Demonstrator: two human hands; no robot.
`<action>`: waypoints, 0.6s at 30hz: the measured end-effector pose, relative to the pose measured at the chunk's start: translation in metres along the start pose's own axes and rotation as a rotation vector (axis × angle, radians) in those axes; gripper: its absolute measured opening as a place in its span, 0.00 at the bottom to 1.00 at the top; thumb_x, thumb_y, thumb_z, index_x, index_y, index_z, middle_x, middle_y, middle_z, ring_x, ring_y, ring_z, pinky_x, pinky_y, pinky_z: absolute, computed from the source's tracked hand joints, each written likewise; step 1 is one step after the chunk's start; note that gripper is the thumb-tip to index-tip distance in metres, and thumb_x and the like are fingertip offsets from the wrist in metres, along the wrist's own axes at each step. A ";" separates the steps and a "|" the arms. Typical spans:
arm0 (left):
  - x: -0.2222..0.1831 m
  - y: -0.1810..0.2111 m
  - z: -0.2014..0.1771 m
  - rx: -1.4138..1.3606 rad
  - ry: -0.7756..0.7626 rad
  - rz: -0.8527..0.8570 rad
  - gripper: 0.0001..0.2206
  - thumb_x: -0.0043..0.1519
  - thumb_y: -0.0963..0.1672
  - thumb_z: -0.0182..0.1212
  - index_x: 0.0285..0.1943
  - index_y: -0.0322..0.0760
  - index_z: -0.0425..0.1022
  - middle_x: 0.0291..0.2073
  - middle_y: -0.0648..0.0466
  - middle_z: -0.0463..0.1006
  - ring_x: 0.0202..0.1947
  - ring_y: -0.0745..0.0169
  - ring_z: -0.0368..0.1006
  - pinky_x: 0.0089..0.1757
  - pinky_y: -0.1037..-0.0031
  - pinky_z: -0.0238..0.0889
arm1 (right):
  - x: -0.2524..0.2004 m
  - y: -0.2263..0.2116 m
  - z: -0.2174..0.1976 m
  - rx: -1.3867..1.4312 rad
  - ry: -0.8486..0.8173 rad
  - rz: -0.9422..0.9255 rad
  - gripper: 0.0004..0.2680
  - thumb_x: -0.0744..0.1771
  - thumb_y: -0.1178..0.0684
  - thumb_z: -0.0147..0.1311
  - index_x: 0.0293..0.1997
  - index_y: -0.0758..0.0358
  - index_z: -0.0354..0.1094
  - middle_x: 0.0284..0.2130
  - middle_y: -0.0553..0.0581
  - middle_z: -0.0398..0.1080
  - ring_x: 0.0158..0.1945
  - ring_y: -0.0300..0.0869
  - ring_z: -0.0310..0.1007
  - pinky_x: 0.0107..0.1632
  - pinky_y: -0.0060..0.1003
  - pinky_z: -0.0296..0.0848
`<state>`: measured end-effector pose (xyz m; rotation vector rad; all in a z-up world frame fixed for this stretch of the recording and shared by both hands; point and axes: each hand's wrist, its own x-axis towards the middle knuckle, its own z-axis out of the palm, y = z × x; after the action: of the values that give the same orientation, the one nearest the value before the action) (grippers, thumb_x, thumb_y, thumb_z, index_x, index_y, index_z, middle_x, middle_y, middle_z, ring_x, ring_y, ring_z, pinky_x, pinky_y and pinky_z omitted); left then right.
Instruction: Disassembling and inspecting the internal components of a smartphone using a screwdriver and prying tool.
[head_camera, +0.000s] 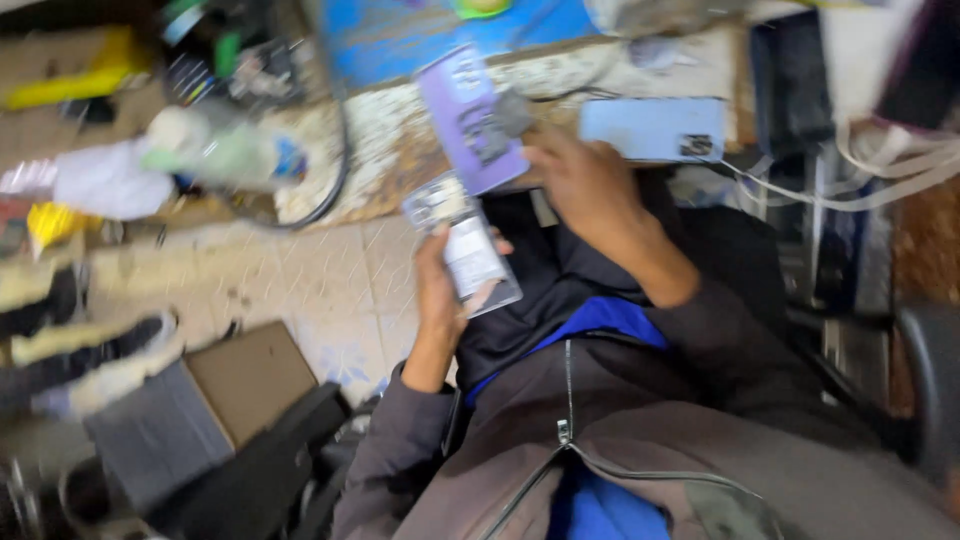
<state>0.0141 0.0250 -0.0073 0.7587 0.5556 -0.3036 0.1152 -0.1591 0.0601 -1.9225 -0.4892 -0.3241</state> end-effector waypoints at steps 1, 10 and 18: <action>-0.003 0.001 0.000 0.016 0.082 0.037 0.28 0.61 0.57 0.50 0.47 0.26 0.78 0.32 0.36 0.83 0.26 0.48 0.83 0.18 0.65 0.73 | 0.010 -0.001 0.004 -0.209 -0.177 0.151 0.09 0.71 0.51 0.55 0.40 0.69 0.73 0.27 0.76 0.71 0.36 0.73 0.73 0.37 0.62 0.72; -0.001 0.023 -0.003 0.113 0.341 0.289 0.20 0.67 0.53 0.48 0.50 0.32 0.74 0.38 0.39 0.83 0.32 0.47 0.84 0.25 0.66 0.79 | 0.028 0.045 0.031 -0.525 -0.179 0.109 0.14 0.68 0.60 0.52 0.60 0.65 0.59 0.40 0.69 0.70 0.37 0.65 0.79 0.34 0.57 0.80; 0.000 0.029 0.009 0.105 0.477 0.349 0.21 0.70 0.52 0.47 0.52 0.30 0.74 0.40 0.39 0.83 0.34 0.45 0.84 0.28 0.67 0.79 | 0.017 0.023 0.040 -0.549 -0.117 -0.144 0.14 0.67 0.61 0.60 0.57 0.64 0.61 0.43 0.58 0.56 0.42 0.52 0.61 0.41 0.44 0.59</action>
<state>0.0298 0.0386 0.0144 1.0214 0.8443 0.1804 0.1410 -0.1271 0.0329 -2.4533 -0.6677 -0.4777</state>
